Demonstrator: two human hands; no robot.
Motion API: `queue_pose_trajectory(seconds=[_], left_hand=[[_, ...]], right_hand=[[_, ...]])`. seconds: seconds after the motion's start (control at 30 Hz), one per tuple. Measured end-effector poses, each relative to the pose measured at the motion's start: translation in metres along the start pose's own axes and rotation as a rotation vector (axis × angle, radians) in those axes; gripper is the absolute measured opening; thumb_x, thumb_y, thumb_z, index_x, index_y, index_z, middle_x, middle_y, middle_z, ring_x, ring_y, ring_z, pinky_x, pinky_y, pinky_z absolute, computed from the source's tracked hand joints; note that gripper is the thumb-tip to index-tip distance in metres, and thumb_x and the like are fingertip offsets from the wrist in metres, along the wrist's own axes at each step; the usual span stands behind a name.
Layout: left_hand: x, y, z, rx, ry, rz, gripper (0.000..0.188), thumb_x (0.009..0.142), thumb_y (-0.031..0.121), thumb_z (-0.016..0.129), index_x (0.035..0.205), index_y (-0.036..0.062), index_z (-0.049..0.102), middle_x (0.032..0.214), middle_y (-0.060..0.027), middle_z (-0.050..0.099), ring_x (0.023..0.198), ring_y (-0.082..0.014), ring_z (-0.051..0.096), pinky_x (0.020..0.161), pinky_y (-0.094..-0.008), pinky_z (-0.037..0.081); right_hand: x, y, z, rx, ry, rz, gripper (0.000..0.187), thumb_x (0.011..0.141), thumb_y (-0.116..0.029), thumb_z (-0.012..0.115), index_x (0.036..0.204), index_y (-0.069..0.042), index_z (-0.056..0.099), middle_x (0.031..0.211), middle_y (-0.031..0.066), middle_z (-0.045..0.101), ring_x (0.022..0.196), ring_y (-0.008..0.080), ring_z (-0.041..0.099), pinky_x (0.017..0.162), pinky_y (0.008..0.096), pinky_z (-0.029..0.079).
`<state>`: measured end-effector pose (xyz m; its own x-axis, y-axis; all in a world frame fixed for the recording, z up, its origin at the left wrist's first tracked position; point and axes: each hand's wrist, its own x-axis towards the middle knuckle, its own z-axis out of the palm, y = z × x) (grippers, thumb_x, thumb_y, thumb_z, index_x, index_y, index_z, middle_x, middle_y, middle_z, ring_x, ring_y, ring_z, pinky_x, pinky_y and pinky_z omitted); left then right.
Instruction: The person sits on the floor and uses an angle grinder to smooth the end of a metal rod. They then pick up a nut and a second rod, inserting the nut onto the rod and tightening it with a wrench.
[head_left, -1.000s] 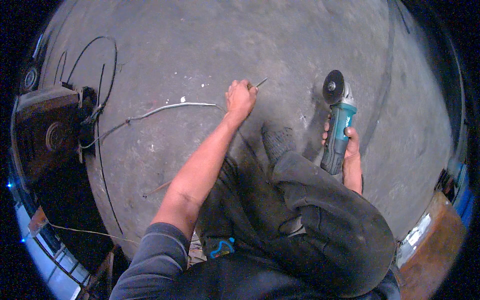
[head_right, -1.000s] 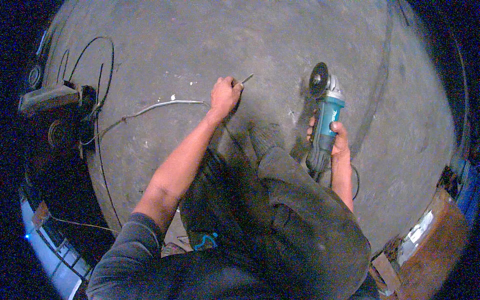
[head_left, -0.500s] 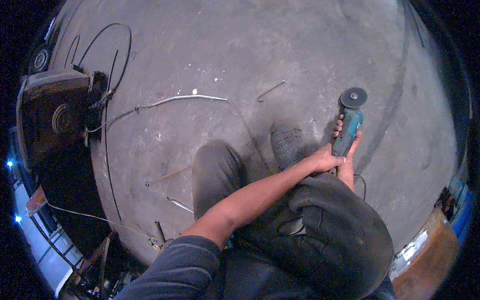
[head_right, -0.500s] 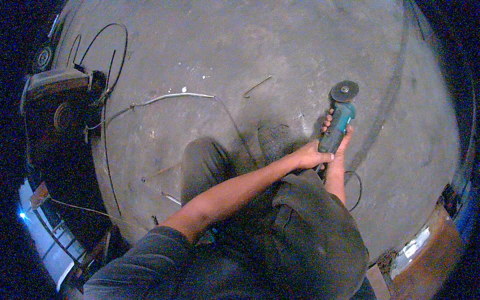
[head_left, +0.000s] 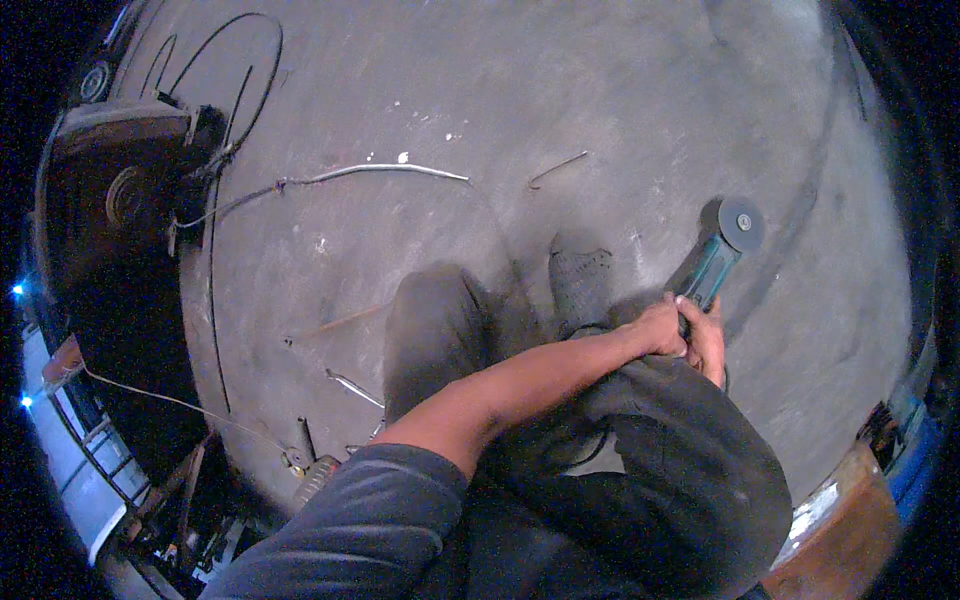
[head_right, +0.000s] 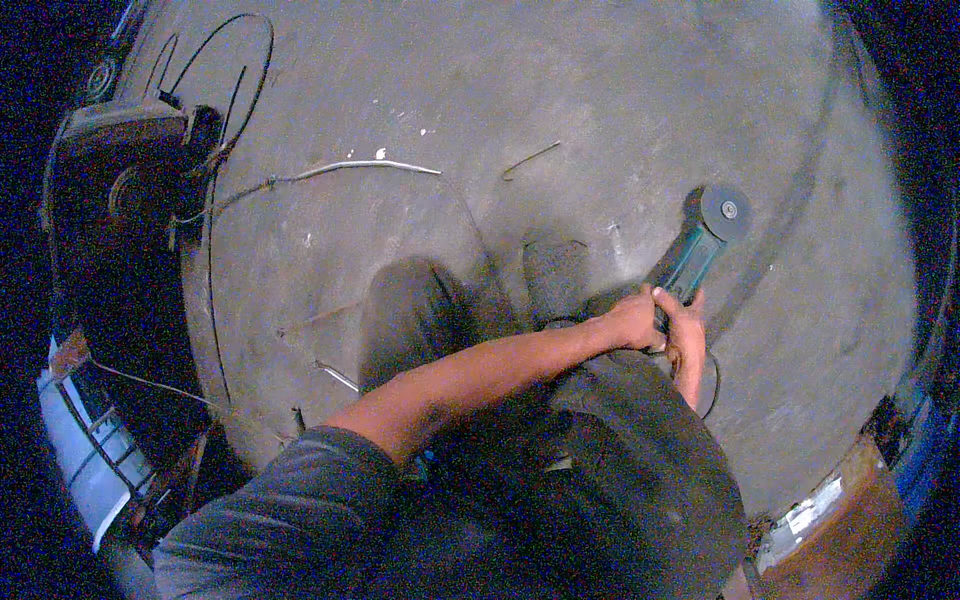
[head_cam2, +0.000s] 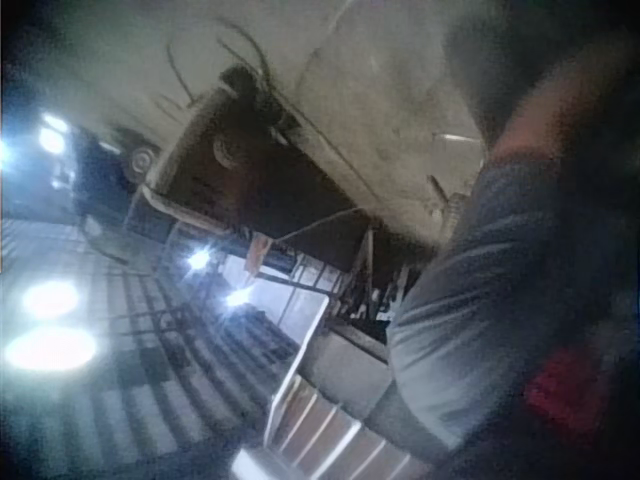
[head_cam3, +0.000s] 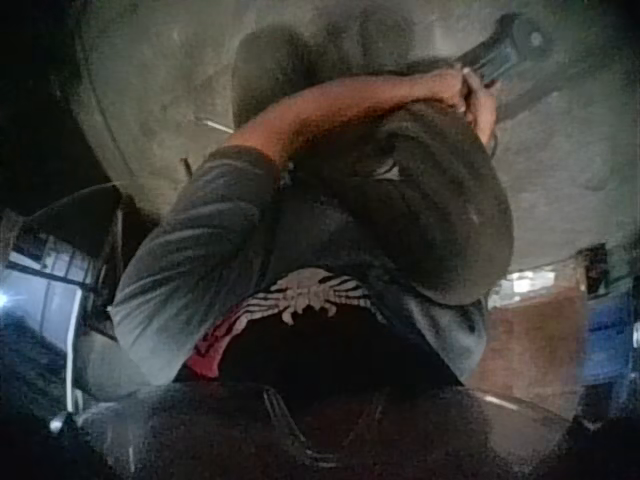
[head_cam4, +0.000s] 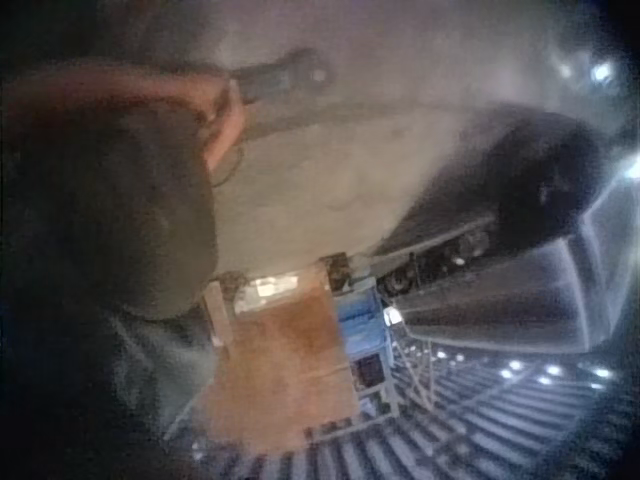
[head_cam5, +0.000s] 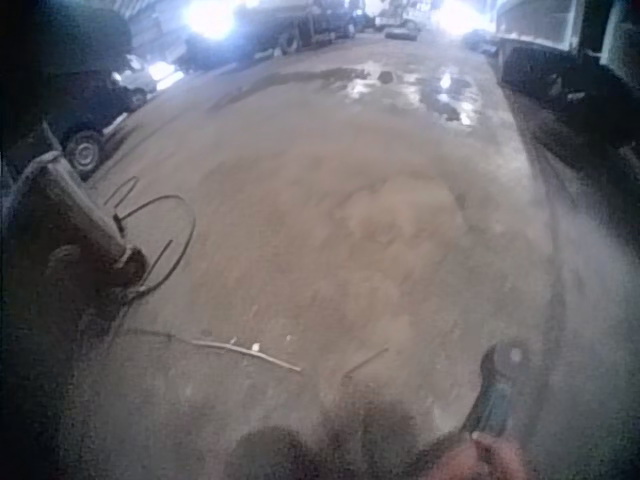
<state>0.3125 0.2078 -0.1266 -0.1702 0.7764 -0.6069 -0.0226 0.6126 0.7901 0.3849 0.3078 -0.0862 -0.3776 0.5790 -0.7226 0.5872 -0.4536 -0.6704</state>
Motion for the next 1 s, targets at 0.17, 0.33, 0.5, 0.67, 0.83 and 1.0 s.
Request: queue_pose_trajectory(seconds=[0.17,0.33,0.5,0.67,0.83,1.0], left_hand=[[-0.022,-0.010,-0.023,0.055,-0.104,0.095,0.073,0.063,0.033,0.082,0.121,-0.0034,0.055,0.116,-0.0259,0.063,0.107,-0.0421,0.062,0.091,-0.0461,0.051],[-0.130,-0.013,-0.152,-0.094,0.262,0.217,0.055,0.085,0.028,0.069,0.131,0.0019,0.054,0.118,-0.0207,0.065,0.110,-0.0327,0.063,0.095,-0.0436,0.050],[-0.294,0.020,-0.260,-0.324,0.885,0.242,0.034,0.086,0.010,0.066,0.119,0.0018,0.062,0.103,-0.0085,0.069,0.093,-0.0151,0.065,0.084,-0.0290,0.053],[-0.446,0.056,-0.267,-0.316,1.221,0.845,0.026,0.084,0.006,0.060,0.110,0.0004,0.061,0.097,-0.0104,0.062,0.079,-0.0179,0.058,0.072,-0.0313,0.052],[-0.535,0.071,-0.275,-0.078,0.910,1.233,0.029,0.084,0.039,0.067,0.095,0.0123,0.067,0.083,-0.0044,0.060,0.080,-0.0196,0.048,0.084,-0.0351,0.040],[-0.570,0.059,-0.257,-0.058,1.509,1.409,0.036,0.087,0.044,0.065,0.103,0.0127,0.072,0.091,-0.0096,0.067,0.087,-0.0237,0.052,0.100,-0.0419,0.029]], right_hand=[[0.015,0.035,-0.016,-0.153,0.089,-0.158,0.070,0.073,-0.016,0.075,0.134,-0.001,0.043,0.104,0.0154,0.064,0.087,0.0254,0.063,0.077,0.0376,0.052],[0.014,0.035,-0.003,-0.395,0.257,-0.137,0.064,0.074,-0.019,0.073,0.129,0.003,0.049,0.105,0.0178,0.068,0.094,0.0313,0.064,0.087,0.0400,0.049],[0.016,0.048,-0.029,-0.866,0.270,-0.279,0.062,0.075,-0.023,0.074,0.126,0.004,0.052,0.109,0.0228,0.068,0.099,0.0351,0.065,0.089,0.0423,0.049],[0.022,0.042,-0.034,-0.733,0.196,-0.106,0.065,0.075,-0.031,0.075,0.128,0.001,0.055,0.118,0.0244,0.064,0.106,0.0381,0.062,0.095,0.0425,0.047],[0.016,-0.003,-0.056,-0.779,0.102,-0.213,0.057,0.081,-0.025,0.073,0.129,0.001,0.056,0.115,0.0179,0.066,0.103,0.0286,0.063,0.090,0.0396,0.049],[-0.223,-0.232,0.047,-0.433,-0.136,-0.927,0.046,0.085,-0.012,0.064,0.128,-0.001,0.057,0.112,0.0123,0.066,0.101,0.0229,0.063,0.094,0.0356,0.049]])
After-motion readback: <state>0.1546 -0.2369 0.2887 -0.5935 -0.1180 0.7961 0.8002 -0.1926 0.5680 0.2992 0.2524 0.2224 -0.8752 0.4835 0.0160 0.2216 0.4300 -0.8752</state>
